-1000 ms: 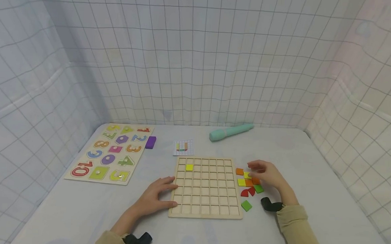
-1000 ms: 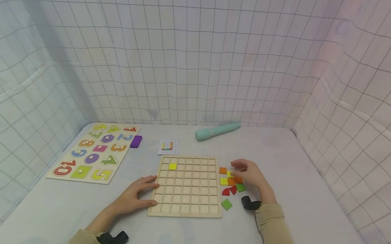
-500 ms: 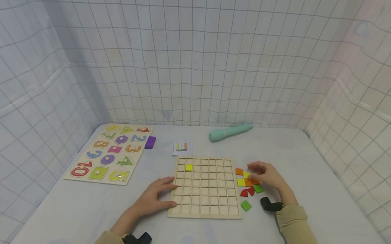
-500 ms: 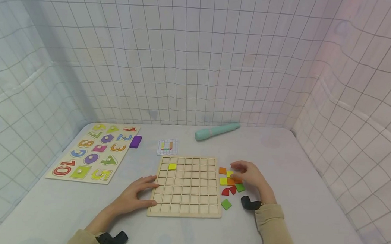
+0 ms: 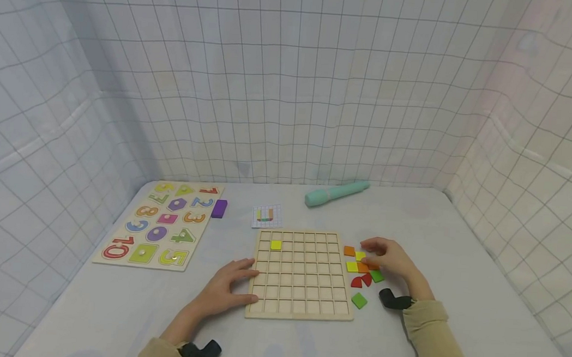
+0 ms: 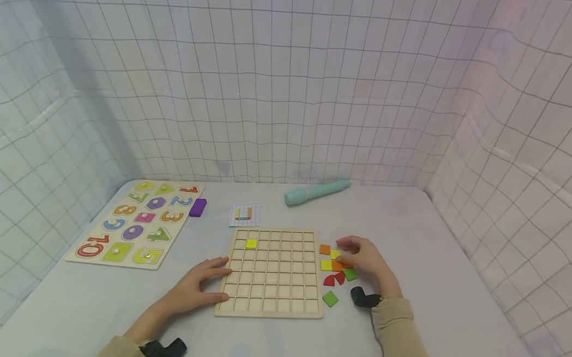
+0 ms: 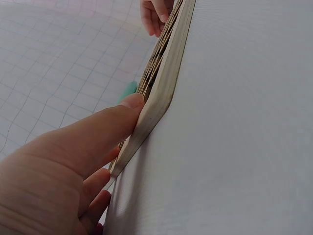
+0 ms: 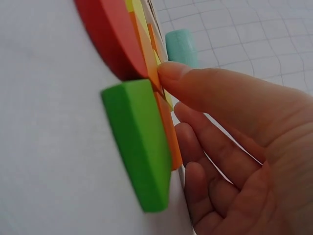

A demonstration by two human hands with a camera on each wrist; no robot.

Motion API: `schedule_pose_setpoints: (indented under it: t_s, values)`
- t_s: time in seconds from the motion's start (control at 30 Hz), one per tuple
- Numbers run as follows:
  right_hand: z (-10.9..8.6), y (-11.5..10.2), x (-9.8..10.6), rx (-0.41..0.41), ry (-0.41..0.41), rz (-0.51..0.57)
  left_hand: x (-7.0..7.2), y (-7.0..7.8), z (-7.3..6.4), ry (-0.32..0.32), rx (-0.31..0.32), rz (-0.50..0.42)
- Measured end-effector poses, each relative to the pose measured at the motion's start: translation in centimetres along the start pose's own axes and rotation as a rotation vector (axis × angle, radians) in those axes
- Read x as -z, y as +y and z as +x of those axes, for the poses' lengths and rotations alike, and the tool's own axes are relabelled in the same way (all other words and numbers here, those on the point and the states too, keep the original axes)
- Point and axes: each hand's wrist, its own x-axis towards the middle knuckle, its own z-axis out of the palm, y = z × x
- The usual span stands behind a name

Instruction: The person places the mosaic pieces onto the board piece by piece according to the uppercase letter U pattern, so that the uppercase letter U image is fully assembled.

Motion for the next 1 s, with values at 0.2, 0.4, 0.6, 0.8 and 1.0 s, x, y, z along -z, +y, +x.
schedule_pose_setpoints:
  t_s: [0.2,0.4,0.6,0.8,1.0]
  values:
    - [0.25,0.15,-0.32,-0.033,0.019,-0.058,0.01,0.05,-0.01,-0.010,0.025,0.001]
    - [0.38,0.14,-0.55,-0.055,0.022,-0.074,0.02,0.00,0.02,-0.012,0.030,-0.001]
    - [0.31,0.14,-0.60,-0.061,0.026,-0.069,0.02,-0.05,0.02,-0.010,0.027,0.001]
    - [0.22,0.01,-0.58,-0.049,0.028,-0.083,-0.04,-0.21,0.02,-0.008,0.027,0.003]
    - [0.06,-0.30,-0.58,-0.028,0.038,-0.090,-0.09,-0.30,0.03,-0.008,0.029,-0.001]
